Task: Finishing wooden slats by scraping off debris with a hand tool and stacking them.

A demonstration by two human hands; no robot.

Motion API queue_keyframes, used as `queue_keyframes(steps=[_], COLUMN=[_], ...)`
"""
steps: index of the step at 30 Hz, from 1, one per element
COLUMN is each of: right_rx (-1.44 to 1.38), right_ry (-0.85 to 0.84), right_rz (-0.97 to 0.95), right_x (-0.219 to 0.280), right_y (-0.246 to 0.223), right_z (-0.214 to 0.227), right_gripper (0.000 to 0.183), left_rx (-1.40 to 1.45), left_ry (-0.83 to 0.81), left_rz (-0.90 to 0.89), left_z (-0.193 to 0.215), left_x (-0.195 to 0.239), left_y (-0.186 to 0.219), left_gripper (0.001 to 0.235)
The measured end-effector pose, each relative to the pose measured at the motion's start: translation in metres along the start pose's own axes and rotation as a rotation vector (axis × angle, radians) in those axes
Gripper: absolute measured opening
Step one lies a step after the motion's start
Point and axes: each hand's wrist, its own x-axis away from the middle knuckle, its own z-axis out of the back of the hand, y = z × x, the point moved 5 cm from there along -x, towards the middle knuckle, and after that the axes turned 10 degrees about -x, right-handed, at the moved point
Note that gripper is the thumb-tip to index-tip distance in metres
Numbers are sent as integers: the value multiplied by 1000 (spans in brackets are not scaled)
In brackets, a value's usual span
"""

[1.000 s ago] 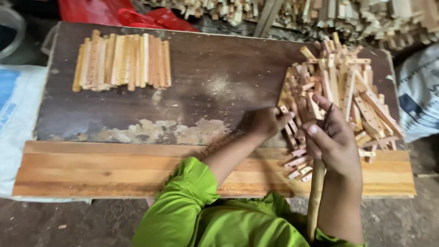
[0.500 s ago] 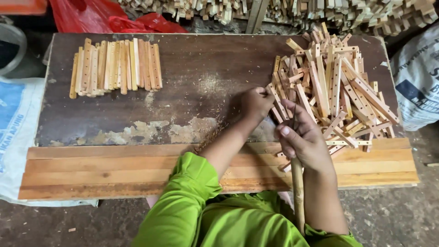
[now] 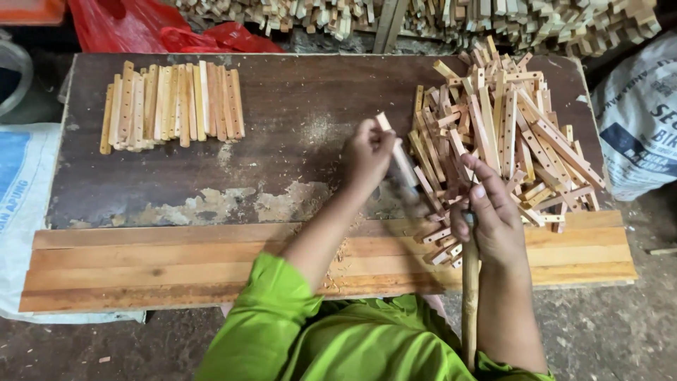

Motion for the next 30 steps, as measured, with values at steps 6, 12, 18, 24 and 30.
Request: queue_keyframes(steps=[6, 12, 18, 24, 30], right_rx=[84, 32, 77, 112, 113], right_ry=[-148, -365, -411, -390, -359], right_rz=[-47, -230, -277, -275, -287], right_x=[0, 12, 14, 16, 0], right_y=[20, 68, 72, 74, 83], right_z=[-73, -142, -164, -162, -131], right_gripper=[49, 50, 45, 43, 38], left_rx=[9, -234, -422, -457, -499], left_ry=[158, 304, 360, 278, 335], left_rz=[-369, -539, -606, -620, -672], left_z=[94, 139, 147, 153, 145], left_x=[86, 124, 139, 144, 146], left_y=[49, 48, 32, 65, 50], left_gripper=[25, 15, 19, 18, 18])
